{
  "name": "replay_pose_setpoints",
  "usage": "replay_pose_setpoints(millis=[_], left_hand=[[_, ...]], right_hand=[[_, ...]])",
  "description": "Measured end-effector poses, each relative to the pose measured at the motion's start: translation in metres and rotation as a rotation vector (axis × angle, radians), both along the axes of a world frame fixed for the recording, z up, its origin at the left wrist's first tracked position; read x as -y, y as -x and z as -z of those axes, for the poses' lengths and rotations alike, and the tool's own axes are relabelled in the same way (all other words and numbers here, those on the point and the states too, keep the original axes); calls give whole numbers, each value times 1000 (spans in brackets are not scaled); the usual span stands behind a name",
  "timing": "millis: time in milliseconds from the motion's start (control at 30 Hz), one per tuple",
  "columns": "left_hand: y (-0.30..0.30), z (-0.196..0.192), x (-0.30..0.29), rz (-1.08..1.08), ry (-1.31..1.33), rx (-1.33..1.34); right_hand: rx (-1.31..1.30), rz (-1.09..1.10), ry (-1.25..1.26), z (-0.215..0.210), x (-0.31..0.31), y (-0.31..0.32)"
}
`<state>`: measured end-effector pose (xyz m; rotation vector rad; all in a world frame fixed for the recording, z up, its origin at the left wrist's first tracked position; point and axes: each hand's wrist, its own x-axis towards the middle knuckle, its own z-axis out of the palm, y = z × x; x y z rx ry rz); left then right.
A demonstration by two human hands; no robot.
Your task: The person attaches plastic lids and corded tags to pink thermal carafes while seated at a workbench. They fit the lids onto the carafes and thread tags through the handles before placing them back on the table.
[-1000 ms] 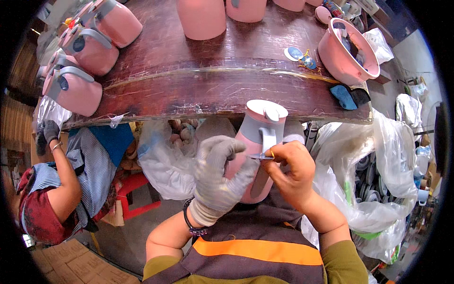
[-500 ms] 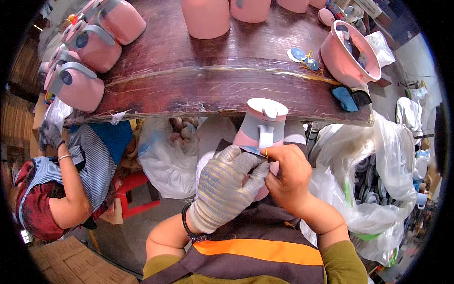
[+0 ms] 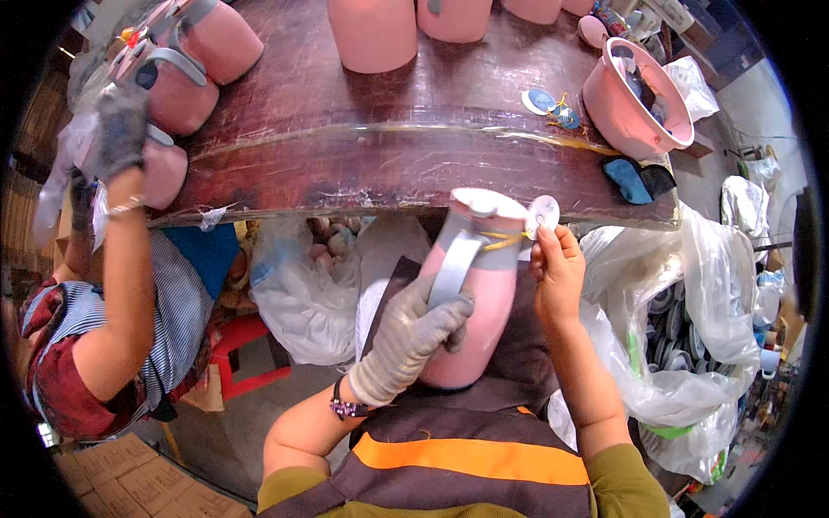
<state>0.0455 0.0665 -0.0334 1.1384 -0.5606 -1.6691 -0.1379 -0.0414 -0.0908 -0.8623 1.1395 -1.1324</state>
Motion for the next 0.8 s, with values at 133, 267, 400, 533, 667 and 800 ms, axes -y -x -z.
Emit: replay_pose_setpoints(millis=[133,267,400,533,667,800], left_hand=[[-15,-32,-11,-79,8,165],[-39,-71,-4,-604,394,327],[-108,-61,45,-884,600,323],[-187,-18,98,-767,593,817],[-271,25,115,-734,290,1034],[-257,53,128,-856,105,1369]], right_hand=[[40,-176,9,-23,-9,2],[57,-368,48,-30,-15,-1],[-5,-419,23,-17,-19,7],[-69,-376,-30,5,-23,24],[-74,-283,-108,23,-25,44],[-109,-176,-119,42,-24,75]])
